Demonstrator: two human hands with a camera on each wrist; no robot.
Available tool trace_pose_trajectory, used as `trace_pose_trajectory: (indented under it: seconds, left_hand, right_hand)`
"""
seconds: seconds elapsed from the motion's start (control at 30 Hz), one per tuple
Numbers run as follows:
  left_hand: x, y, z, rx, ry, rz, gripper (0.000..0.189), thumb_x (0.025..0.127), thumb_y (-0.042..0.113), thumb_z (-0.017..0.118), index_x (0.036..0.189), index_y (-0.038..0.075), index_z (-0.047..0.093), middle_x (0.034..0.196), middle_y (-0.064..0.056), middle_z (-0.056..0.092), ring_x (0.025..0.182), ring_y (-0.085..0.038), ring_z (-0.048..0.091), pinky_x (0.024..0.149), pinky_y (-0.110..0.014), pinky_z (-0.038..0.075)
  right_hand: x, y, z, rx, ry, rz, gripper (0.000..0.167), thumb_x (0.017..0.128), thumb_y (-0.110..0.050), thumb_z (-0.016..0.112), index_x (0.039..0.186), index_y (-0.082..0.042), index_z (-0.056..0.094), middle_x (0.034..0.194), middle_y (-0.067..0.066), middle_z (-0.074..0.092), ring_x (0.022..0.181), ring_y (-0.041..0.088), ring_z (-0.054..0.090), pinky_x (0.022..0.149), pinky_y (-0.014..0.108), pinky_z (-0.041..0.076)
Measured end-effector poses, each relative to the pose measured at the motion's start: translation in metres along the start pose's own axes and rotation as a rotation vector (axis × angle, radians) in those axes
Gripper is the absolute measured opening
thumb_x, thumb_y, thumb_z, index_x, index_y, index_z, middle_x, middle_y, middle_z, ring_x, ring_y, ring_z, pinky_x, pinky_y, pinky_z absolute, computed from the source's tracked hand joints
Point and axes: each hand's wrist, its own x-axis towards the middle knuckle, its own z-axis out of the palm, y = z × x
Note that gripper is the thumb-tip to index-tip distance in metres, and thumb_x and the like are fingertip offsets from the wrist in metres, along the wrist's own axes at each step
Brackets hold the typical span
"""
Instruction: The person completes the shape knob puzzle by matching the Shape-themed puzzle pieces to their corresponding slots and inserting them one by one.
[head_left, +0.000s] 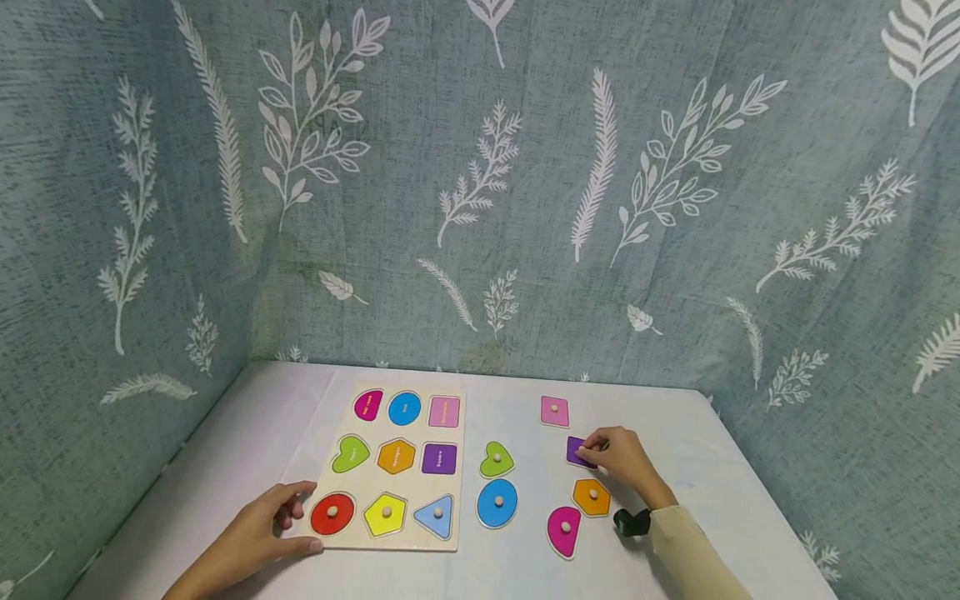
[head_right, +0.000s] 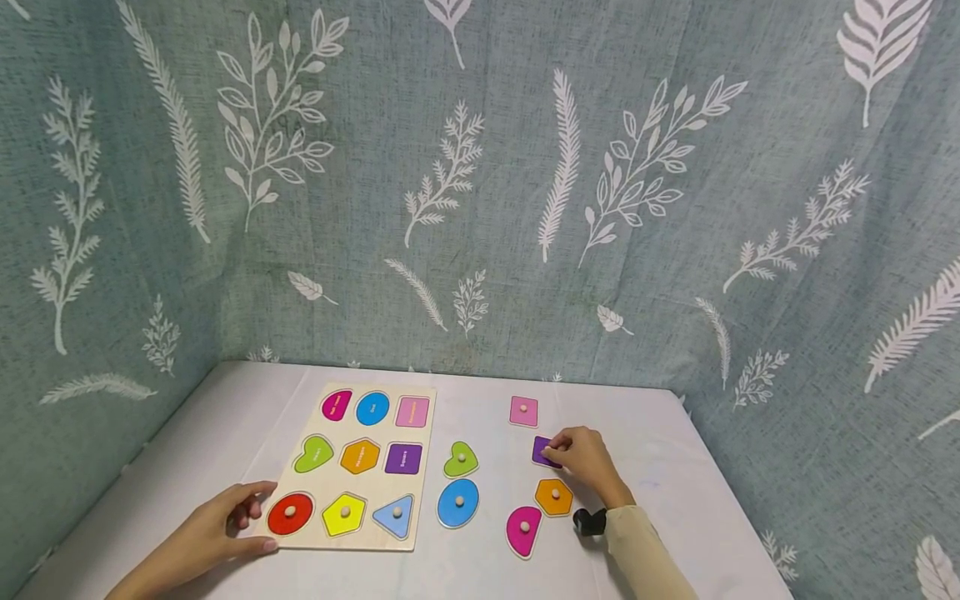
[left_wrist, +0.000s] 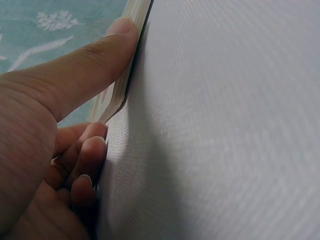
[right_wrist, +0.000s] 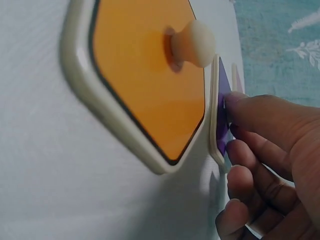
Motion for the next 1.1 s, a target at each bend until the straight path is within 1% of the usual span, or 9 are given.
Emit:
trace_pose_trajectory:
  seconds: [0.3,0.43,0.6,0.83,0.97,1.1]
  left_hand:
    - [0.0011,0.0012,-0.0012,-0.011,-0.001,-0.021,0.091,0.064,0.031,0.099,0.135,-0.006,0.058,0.091,-0.002,0.049,0.084,-0.017,0.048,0.070,-0.025,0.042]
    - [0.0012,0.0011,-0.0019,-0.009,0.002,-0.010,0.090,0.064,0.031,0.099,0.135,-0.006,0.058,0.091,-0.001,0.049,0.083,-0.016,0.048,0.070,-0.025,0.042]
    - [-0.0001,0.0003,-0.0016,-0.012,-0.004,0.021,0.089,0.065,0.030,0.098,0.135,-0.006,0.058,0.092,-0.001,0.050,0.082,-0.014,0.048,0.070,-0.025,0.042]
    - [-0.0006,0.0009,-0.0014,0.003,0.001,0.008,0.090,0.064,0.031,0.099,0.135,-0.006,0.058,0.091,-0.001,0.050,0.082,-0.014,0.047,0.070,-0.025,0.042]
    - [-0.0010,-0.0002,-0.0014,0.008,0.003,0.028,0.089,0.064,0.031,0.099,0.135,-0.005,0.058,0.091,-0.001,0.050,0.081,-0.012,0.047,0.070,-0.025,0.043]
    - [-0.0014,0.0008,-0.0017,0.005,0.003,0.028,0.089,0.064,0.031,0.099,0.135,-0.006,0.058,0.090,0.000,0.050,0.081,-0.012,0.047,0.070,-0.024,0.042]
  right_hand:
    - [0.0011,0.0027,0.0033,0.009,0.026,0.023,0.011,0.089,-0.018,0.082,0.089,-0.009,0.077,0.074,-0.003,0.061,0.071,0.016,0.054,0.064,0.026,0.048]
    - [0.0010,0.0031,0.0048,0.015,0.026,0.036,0.010,0.090,-0.018,0.081,0.090,-0.009,0.077,0.075,-0.002,0.061,0.073,0.017,0.054,0.066,0.026,0.049]
    - [-0.0010,0.0039,0.0055,0.003,0.038,0.016,0.010,0.090,-0.017,0.081,0.089,-0.009,0.076,0.075,-0.002,0.060,0.072,0.016,0.053,0.065,0.027,0.048]
    - [-0.0013,0.0031,0.0056,0.004,0.062,0.002,0.008,0.089,-0.016,0.082,0.087,-0.011,0.076,0.075,-0.002,0.059,0.073,0.015,0.054,0.069,0.028,0.048]
    - [-0.0025,0.0007,0.0051,0.019,0.058,-0.001,0.008,0.089,-0.017,0.082,0.088,-0.011,0.076,0.076,-0.002,0.060,0.073,0.016,0.054,0.064,0.026,0.048]
    - [-0.0033,-0.0040,0.0048,0.028,0.045,-0.001,0.009,0.089,-0.018,0.082,0.089,-0.011,0.076,0.077,-0.002,0.060,0.074,0.016,0.054,0.060,0.026,0.048]
